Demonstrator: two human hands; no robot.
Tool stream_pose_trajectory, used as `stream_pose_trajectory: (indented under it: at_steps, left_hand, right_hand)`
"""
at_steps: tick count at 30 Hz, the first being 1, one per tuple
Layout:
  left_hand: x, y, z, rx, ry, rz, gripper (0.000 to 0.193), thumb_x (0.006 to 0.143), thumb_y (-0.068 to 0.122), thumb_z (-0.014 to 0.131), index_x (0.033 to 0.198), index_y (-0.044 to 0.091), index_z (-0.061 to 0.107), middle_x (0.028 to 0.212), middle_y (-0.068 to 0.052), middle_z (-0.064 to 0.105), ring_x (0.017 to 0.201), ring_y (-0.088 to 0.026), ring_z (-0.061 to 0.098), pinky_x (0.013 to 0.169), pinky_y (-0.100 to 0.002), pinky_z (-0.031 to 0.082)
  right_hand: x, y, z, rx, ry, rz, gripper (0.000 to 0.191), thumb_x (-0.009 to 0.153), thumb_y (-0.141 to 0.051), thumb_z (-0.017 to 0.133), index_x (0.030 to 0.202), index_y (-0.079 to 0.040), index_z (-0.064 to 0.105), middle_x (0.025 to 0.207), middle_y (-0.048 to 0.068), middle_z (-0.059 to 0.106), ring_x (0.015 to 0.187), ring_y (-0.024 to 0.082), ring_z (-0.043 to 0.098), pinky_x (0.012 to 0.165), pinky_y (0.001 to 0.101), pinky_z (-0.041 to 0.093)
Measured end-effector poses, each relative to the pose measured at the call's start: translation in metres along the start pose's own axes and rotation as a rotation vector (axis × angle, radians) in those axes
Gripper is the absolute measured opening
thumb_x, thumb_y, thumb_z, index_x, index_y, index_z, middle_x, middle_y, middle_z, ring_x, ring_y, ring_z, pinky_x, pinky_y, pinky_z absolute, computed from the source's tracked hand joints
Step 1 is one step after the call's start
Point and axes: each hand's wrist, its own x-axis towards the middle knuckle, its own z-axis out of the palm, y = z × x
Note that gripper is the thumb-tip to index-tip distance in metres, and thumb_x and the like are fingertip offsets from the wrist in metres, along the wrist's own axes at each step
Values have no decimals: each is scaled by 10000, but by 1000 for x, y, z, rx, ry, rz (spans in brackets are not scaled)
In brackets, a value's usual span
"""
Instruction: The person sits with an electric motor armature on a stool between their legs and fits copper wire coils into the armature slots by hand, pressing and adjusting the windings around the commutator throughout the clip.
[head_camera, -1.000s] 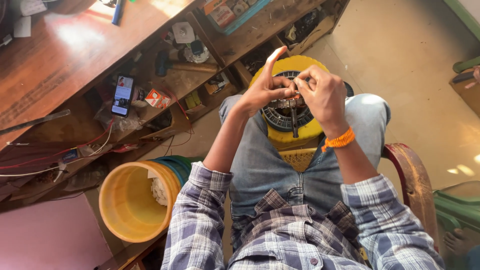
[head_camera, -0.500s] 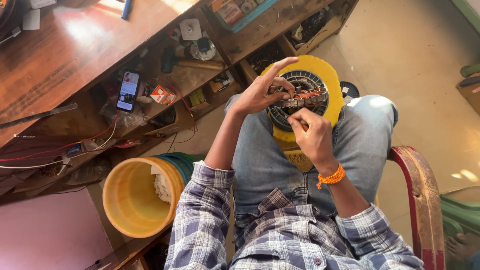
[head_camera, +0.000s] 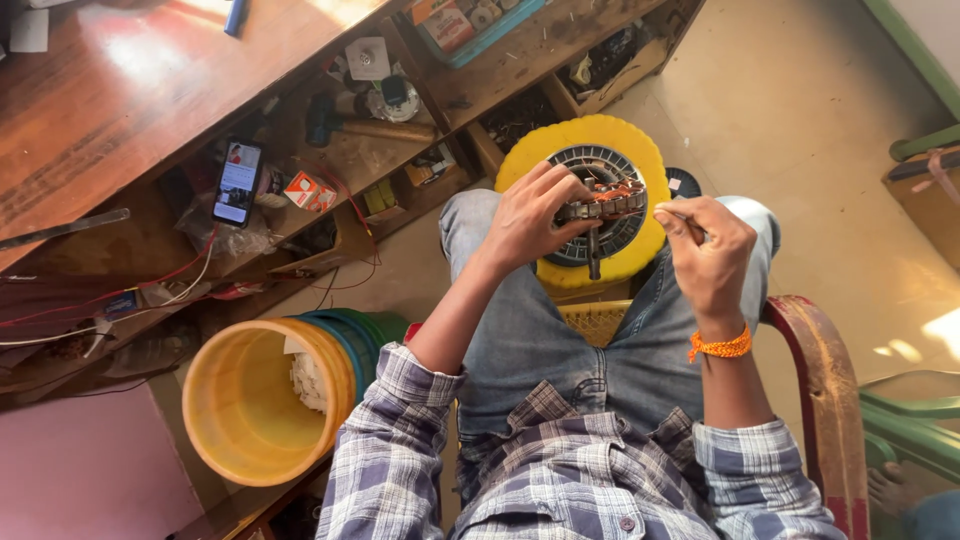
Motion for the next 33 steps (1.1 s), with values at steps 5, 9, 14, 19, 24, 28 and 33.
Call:
stream_pose_trajectory:
  at_steps: [5, 9, 14, 19, 24, 28, 33]
  left_hand:
    - [-4, -2, 3, 11, 30, 24, 353, 801, 290, 867, 1006, 106, 645, 984, -19, 605, 958, -242, 582, 841, -377, 505]
    - [-5, 1, 3, -5, 56, 33, 354, 797, 285, 860, 1018, 108, 647, 996, -26, 602, 971, -249, 576, 862, -382, 507]
    - [-1, 9, 1, -106, 30, -78, 362, 789, 284, 873, 1003, 100, 647, 968, -35, 619, 965, -251, 581, 854, -380, 502]
    - [10, 0, 2, -562, -133, -690, 468, 903, 277, 821, 1242, 71, 573, 875, -72, 671, 802, -153, 590, 750, -355, 504]
    - [30, -18, 14, -1052, -89, -673, 966, 858, 176, 804, 1590, 180, 173, 984, -58, 763, 964, -110, 713, 918, -310, 554]
    - [36, -36, 8, -1267, -237, -590, 1043, 935, 85, 789, 1676, 205, 65, 1017, -72, 706, 1015, -141, 668, 994, -313, 523]
    - [26, -55, -11, -1112, -344, -346, 948, 996, 19, 726, 1675, 170, 82, 1112, -50, 690, 1018, -126, 673, 962, -311, 550]
  right_hand:
    - [28, -29, 1, -68, -128, -205, 73, 991, -22, 783, 1000, 8, 717, 834, 77, 665, 643, 129, 560, 581, 288, 417]
    - [47, -38, 9, -47, -165, -355, 71, 1019, -18, 759, 1024, -9, 688, 923, 99, 688, 801, 205, 685, 690, 318, 516]
    - [69, -34, 30, -133, -180, -404, 71, 1007, -30, 754, 996, -13, 686, 931, 112, 694, 839, 277, 691, 739, 361, 529]
    - [77, -25, 38, -159, -225, -318, 89, 948, -72, 790, 945, -26, 714, 862, 104, 691, 743, 262, 680, 651, 370, 508]
    - [79, -21, 40, -167, -189, -339, 92, 938, -66, 795, 945, -31, 711, 881, 97, 700, 778, 262, 698, 668, 368, 517]
    - [75, -27, 37, -180, -178, -311, 90, 940, -55, 795, 936, -22, 711, 861, 104, 693, 753, 263, 684, 664, 366, 513]
    - [44, -43, 33, -91, -246, -268, 93, 932, -74, 792, 951, -15, 722, 848, 103, 694, 668, 218, 649, 612, 329, 491]
